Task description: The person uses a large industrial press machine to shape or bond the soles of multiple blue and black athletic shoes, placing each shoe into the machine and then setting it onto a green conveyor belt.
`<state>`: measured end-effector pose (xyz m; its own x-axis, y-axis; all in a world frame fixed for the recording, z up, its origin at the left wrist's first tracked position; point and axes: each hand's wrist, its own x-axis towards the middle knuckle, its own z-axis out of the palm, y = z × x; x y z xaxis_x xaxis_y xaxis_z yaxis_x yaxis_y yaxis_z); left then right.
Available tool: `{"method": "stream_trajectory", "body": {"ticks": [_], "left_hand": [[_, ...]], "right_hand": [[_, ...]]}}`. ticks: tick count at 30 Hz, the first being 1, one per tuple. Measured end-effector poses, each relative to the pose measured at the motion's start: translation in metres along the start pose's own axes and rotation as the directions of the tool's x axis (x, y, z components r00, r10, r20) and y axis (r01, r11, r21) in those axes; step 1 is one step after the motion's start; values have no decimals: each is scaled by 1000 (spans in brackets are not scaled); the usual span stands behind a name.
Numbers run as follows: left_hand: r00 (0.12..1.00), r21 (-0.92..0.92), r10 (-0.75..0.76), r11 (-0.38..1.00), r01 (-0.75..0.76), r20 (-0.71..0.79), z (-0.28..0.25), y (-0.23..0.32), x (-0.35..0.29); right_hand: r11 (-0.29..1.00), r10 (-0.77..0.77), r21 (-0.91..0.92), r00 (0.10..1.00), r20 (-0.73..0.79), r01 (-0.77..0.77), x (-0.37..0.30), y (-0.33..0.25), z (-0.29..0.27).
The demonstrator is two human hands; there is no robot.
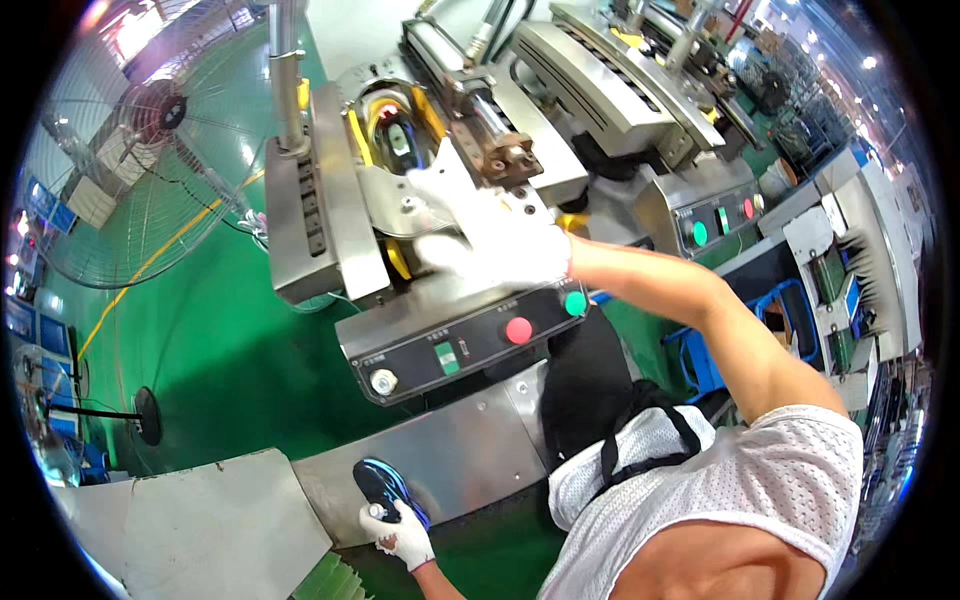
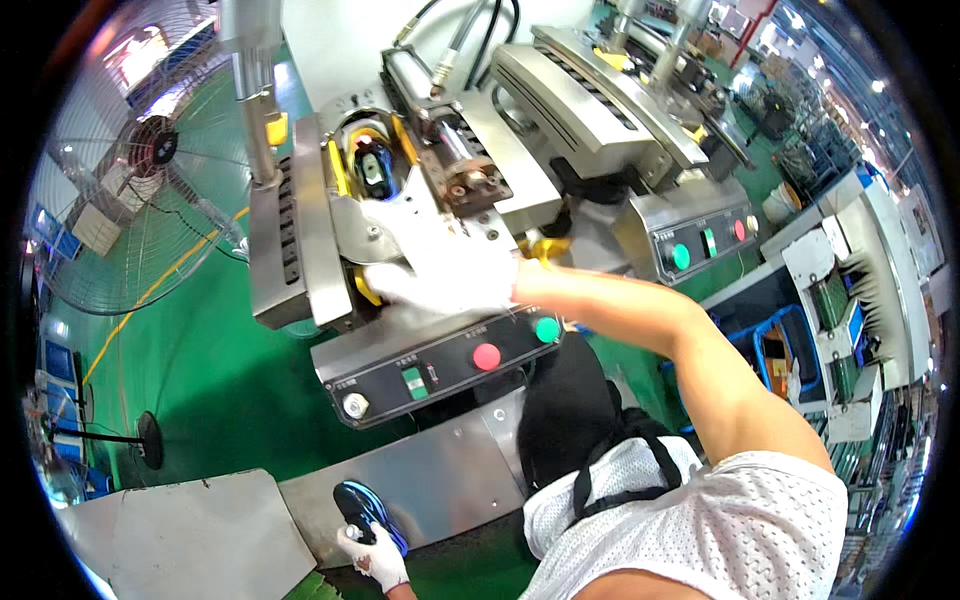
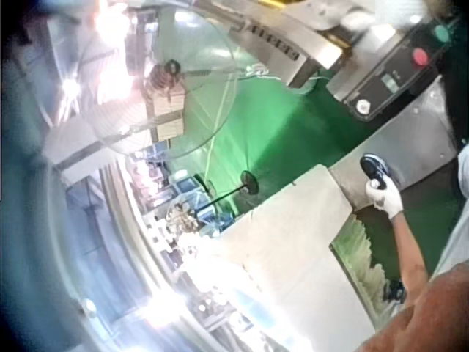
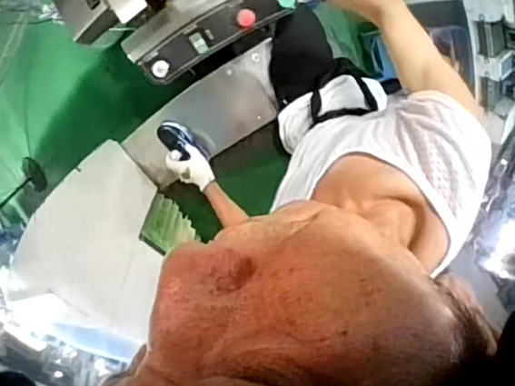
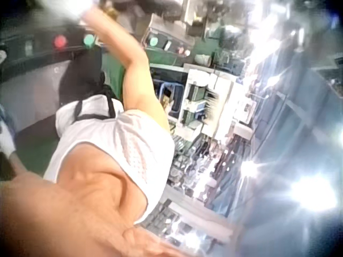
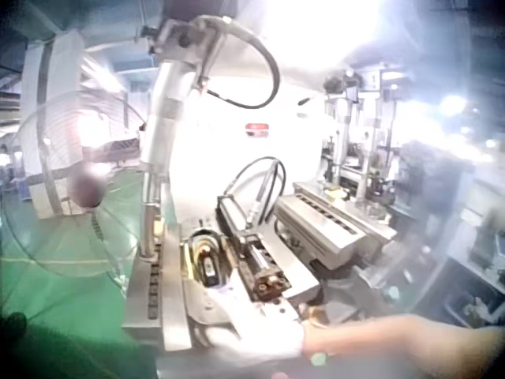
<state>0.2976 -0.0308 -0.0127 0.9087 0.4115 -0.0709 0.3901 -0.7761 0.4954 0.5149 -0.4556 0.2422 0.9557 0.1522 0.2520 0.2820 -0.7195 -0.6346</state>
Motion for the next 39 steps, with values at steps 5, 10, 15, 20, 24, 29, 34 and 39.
{"method": "stream_trajectory", "body": {"ticks": [5,10,15,20,24,29,34,39], "left_hand": [[999,-48,-4,999,5,32,5,-3,1],[990,-9,-94,995,95,110,-18,15,4],[967,-145,102,987,-70,232,-8,126,-47],[807,-429,443,863,-266,391,36,267,-144],[637,-568,695,687,-453,332,69,379,-221],[359,-818,879,442,-369,313,77,467,-334],[-297,-984,951,122,129,79,57,519,-427],[-651,-953,746,-281,-112,-143,91,503,-405]], "right_hand": [[971,-61,-235,997,-52,47,-169,48,34],[851,10,-523,995,100,44,-199,102,66],[1000,-3,28,999,37,2,-254,82,19],[914,139,367,983,117,-173,-361,72,8],[954,290,129,945,-150,-272,-424,66,-14],[753,279,-310,708,-649,-581,-479,52,-69],[802,112,13,130,-985,-597,-547,48,-184],[707,6,304,-425,-905,-639,-695,127,-261]]}}
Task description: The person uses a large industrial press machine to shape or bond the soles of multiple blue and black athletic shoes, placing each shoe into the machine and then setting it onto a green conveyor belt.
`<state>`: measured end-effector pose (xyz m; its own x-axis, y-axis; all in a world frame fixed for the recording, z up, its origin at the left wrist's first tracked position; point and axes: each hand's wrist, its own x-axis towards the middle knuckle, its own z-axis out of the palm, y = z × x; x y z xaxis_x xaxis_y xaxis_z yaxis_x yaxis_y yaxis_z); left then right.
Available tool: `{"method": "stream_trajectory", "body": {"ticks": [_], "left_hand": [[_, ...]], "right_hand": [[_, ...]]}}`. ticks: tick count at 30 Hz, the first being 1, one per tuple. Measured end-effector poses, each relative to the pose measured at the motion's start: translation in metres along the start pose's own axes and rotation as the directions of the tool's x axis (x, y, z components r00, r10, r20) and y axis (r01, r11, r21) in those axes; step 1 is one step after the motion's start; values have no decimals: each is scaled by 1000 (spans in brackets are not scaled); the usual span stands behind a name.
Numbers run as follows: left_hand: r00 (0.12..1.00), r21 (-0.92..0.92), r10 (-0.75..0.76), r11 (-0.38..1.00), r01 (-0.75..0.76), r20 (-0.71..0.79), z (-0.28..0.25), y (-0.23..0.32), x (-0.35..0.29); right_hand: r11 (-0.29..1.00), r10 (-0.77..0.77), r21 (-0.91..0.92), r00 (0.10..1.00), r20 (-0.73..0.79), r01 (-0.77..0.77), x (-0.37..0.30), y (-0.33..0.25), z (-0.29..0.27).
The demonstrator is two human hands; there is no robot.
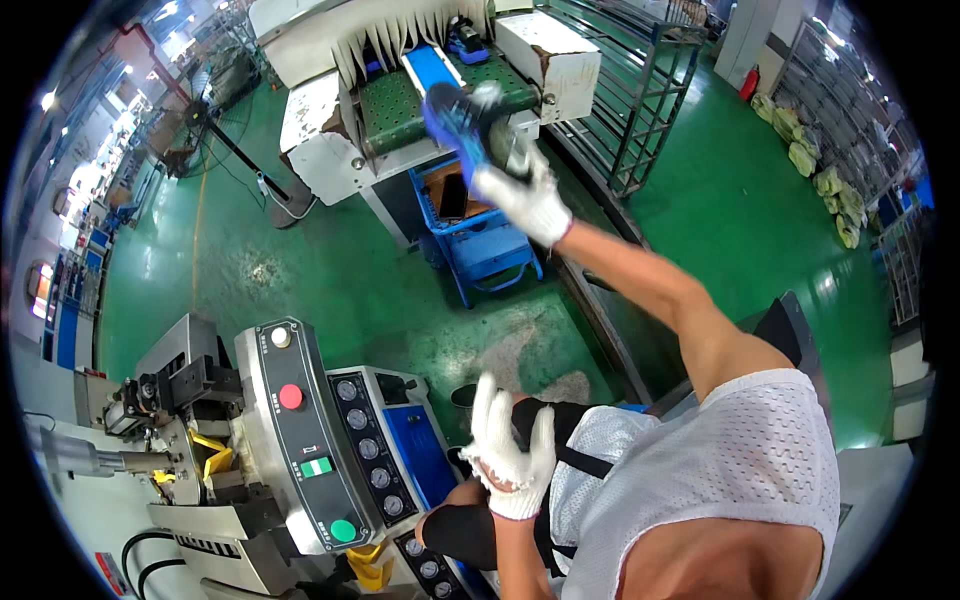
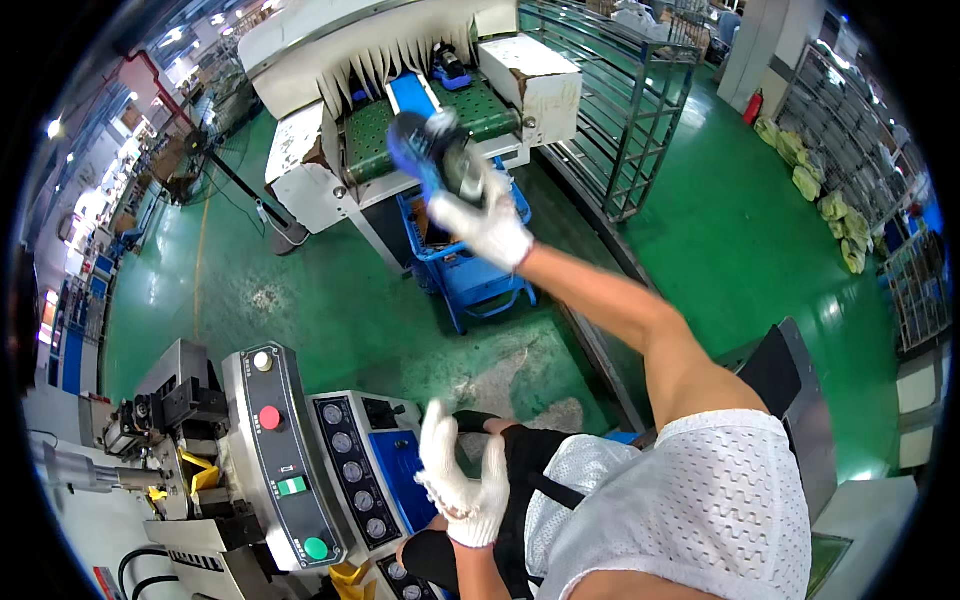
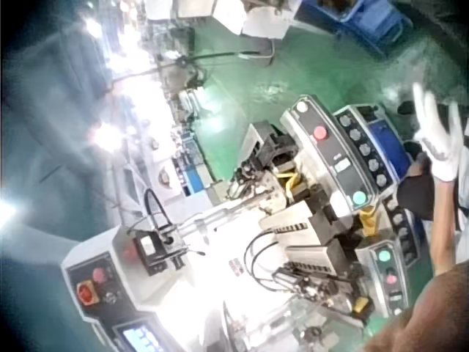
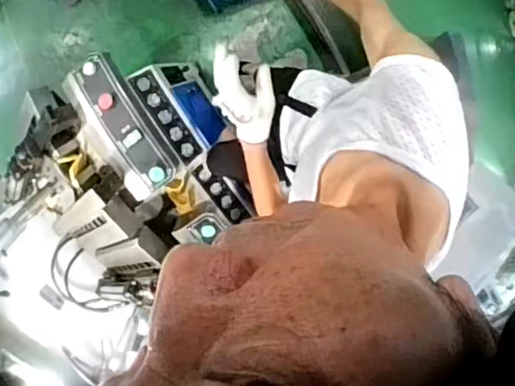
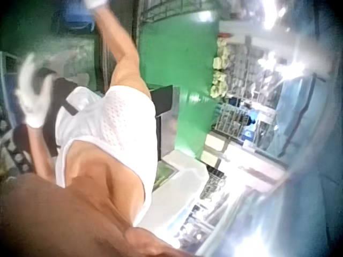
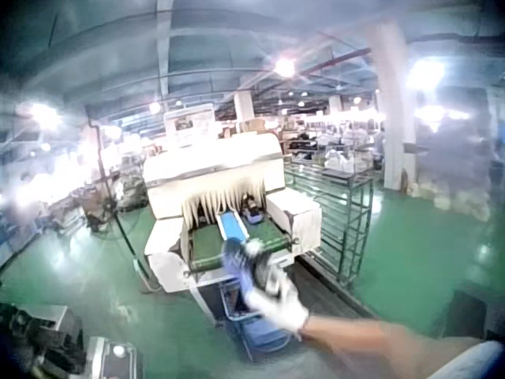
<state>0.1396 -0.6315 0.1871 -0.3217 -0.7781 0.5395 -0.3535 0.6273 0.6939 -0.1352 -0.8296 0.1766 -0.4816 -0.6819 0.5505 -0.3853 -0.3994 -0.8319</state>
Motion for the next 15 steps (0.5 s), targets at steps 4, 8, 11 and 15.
{"method": "stream_trajectory", "body": {"ticks": [4,8,11,15], "left_hand": [[816,-32,-577,817,576,-35,6,-47,-100],[519,-39,-850,524,851,-94,1,-50,-172],[424,-30,-893,433,901,-154,-10,-47,-171],[448,-143,-867,482,864,-217,-13,-53,-178]], "right_hand": [[909,178,-345,967,-180,-232,151,105,-16],[499,355,-815,928,-119,-295,252,165,-60],[418,344,-877,935,-91,-239,275,180,-40],[351,419,-930,906,56,-105,260,200,-28]]}}
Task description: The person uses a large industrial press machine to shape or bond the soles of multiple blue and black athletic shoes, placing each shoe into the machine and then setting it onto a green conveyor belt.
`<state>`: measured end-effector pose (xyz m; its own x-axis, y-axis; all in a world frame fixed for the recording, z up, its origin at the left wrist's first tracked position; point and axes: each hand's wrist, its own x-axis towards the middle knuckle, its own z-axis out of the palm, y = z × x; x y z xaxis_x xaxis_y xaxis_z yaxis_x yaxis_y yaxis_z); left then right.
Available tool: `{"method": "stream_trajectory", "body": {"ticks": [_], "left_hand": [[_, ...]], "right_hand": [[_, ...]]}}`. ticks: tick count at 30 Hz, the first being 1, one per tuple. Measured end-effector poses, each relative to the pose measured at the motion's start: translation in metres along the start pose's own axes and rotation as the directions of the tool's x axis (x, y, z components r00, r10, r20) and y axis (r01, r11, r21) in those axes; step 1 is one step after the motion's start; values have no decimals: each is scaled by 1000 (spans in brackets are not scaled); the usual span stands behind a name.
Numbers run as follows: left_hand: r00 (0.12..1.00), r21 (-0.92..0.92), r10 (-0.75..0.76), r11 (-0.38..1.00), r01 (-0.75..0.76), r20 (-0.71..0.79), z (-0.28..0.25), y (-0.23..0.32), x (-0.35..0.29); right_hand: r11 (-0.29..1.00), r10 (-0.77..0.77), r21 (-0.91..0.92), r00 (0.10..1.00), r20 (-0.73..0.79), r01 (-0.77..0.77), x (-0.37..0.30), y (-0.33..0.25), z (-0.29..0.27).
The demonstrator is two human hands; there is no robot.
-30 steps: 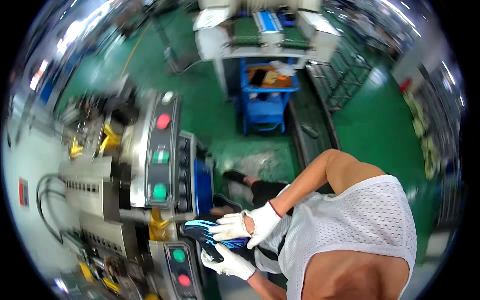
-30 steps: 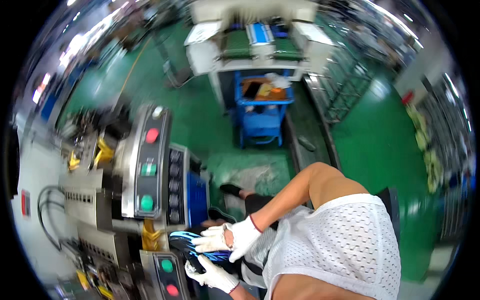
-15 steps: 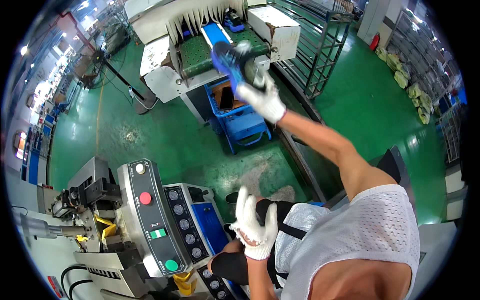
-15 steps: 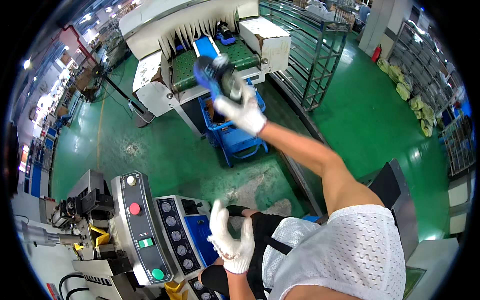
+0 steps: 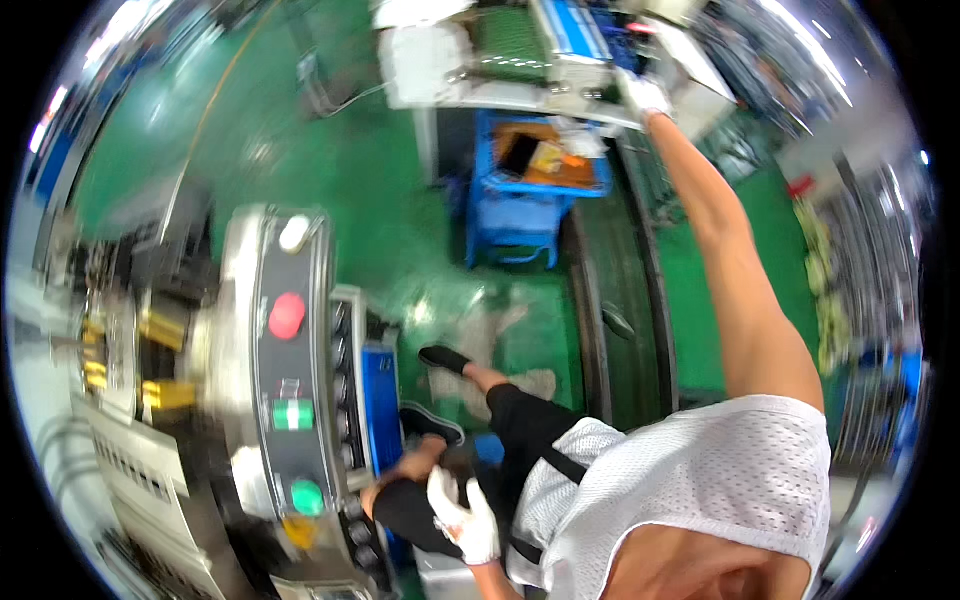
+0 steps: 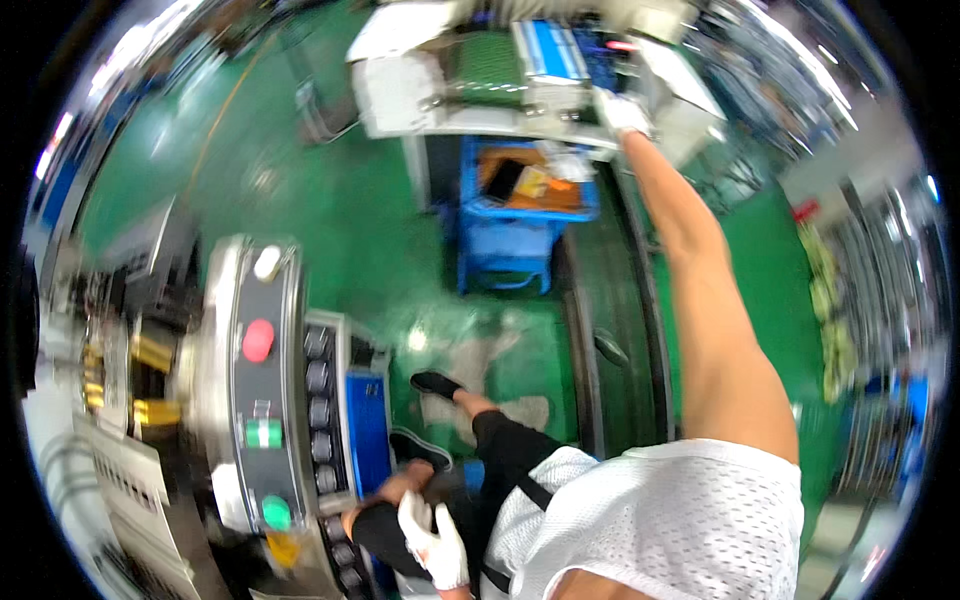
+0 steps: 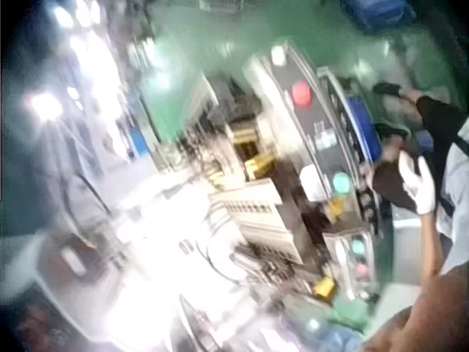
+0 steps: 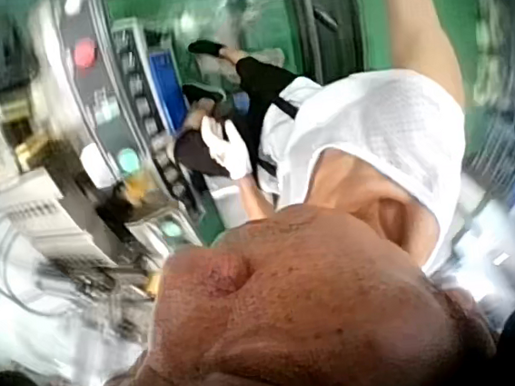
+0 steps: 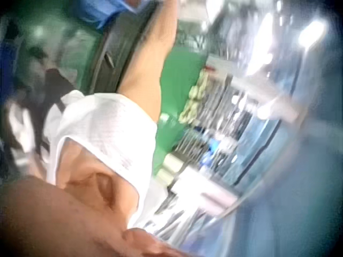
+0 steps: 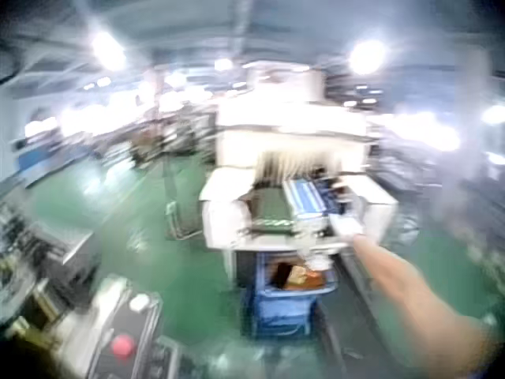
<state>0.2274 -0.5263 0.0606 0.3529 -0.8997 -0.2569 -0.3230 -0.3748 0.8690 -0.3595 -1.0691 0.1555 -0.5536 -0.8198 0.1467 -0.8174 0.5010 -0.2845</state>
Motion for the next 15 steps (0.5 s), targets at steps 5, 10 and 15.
{"method": "stream_trajectory", "body": {"ticks": [5,10,15], "left_hand": [[989,-130,-4,991,-15,-146,-17,-11,-15],[844,-245,-233,962,125,-483,-62,-65,-96],[382,-264,-353,927,268,-854,-87,-140,-241]], "right_hand": [[734,-164,678,977,139,27,-221,20,114],[837,-478,543,574,665,69,-452,-52,152],[483,-744,537,1,669,692,-534,-130,127]]}}
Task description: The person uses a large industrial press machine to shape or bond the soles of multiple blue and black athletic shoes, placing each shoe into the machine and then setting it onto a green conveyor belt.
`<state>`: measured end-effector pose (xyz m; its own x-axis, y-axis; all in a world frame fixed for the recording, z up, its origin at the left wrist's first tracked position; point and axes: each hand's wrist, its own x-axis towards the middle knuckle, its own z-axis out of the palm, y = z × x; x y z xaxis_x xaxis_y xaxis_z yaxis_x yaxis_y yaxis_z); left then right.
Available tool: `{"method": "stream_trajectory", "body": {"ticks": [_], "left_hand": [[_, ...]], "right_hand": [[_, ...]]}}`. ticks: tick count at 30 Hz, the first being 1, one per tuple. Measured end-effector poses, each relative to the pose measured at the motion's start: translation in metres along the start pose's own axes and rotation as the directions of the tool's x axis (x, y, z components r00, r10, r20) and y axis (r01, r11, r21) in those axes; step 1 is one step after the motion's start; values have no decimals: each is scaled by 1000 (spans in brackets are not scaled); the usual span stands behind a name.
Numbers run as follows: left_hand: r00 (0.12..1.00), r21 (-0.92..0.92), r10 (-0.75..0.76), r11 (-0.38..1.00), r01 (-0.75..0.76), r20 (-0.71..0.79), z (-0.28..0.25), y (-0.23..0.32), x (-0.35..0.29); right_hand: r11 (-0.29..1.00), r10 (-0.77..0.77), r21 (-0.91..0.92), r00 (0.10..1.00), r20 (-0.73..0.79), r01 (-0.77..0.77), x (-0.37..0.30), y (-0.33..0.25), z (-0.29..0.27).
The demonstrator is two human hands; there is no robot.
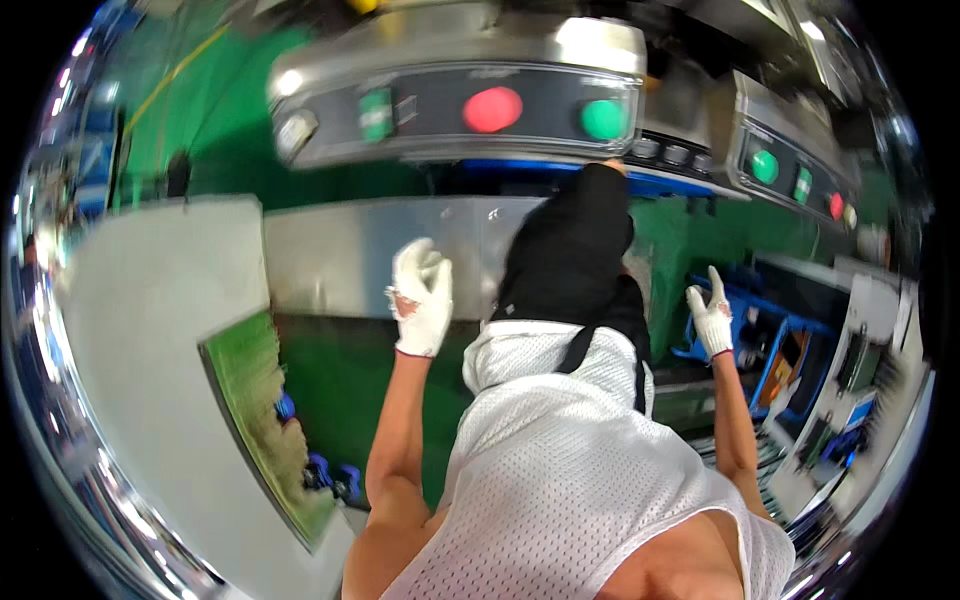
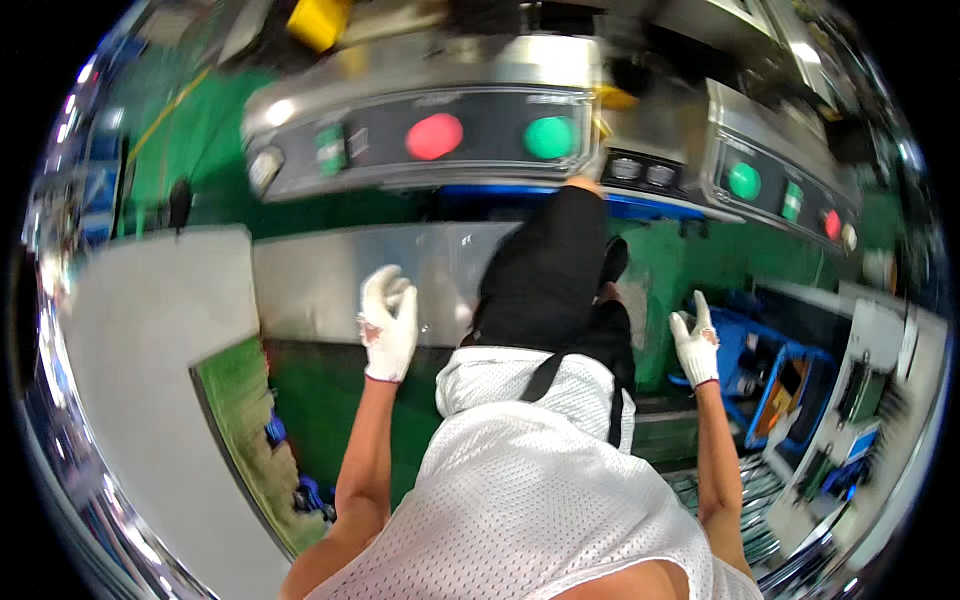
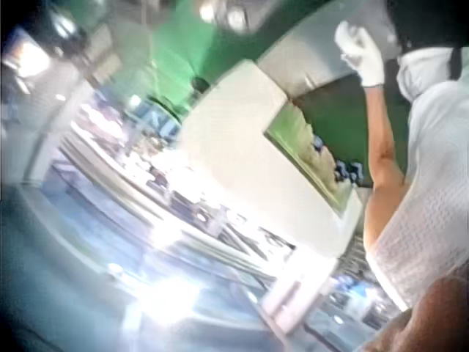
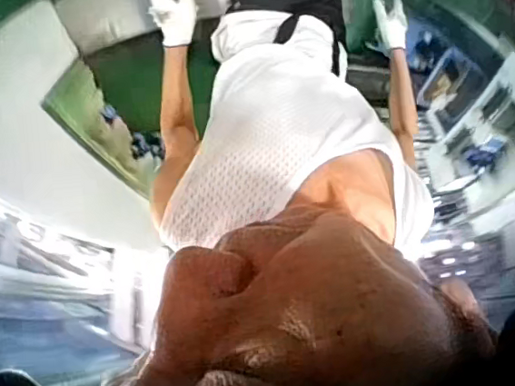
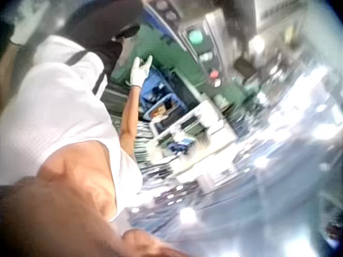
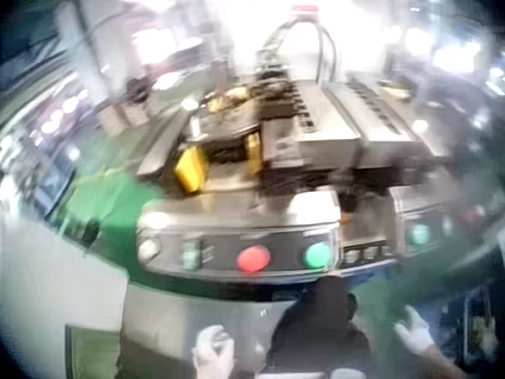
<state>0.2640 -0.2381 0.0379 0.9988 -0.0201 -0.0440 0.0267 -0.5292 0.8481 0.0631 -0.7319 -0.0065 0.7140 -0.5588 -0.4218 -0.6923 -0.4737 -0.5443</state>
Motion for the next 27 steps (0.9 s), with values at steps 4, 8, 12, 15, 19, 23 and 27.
{"method": "stream_trajectory", "body": {"ticks": [4,8,12,15,19,23,27], "left_hand": [[801,96,-319,903,420,-507,-114,-106,-84],[523,399,-211,435,807,-826,-203,-202,-253],[1,30,-293,-92,995,-956,-269,-264,-408],[-277,-215,-441,-187,959,-853,-302,-271,-441],[-148,-206,-581,36,978,-801,-345,-356,-520],[-239,-214,-179,-146,966,-955,-317,-389,-516],[-41,18,-381,-150,988,-924,-280,-306,-437]], "right_hand": [[942,-235,-212,963,134,259,23,-64,-7],[846,-285,-386,924,256,368,48,-94,-14],[759,-292,-510,912,290,405,73,-95,-19],[560,-145,-754,936,321,345,63,-133,-25],[566,-133,-732,918,373,379,66,-173,-26],[588,-159,-722,927,340,365,75,-168,-43],[623,-191,-699,935,300,352,60,-146,-42]]}}
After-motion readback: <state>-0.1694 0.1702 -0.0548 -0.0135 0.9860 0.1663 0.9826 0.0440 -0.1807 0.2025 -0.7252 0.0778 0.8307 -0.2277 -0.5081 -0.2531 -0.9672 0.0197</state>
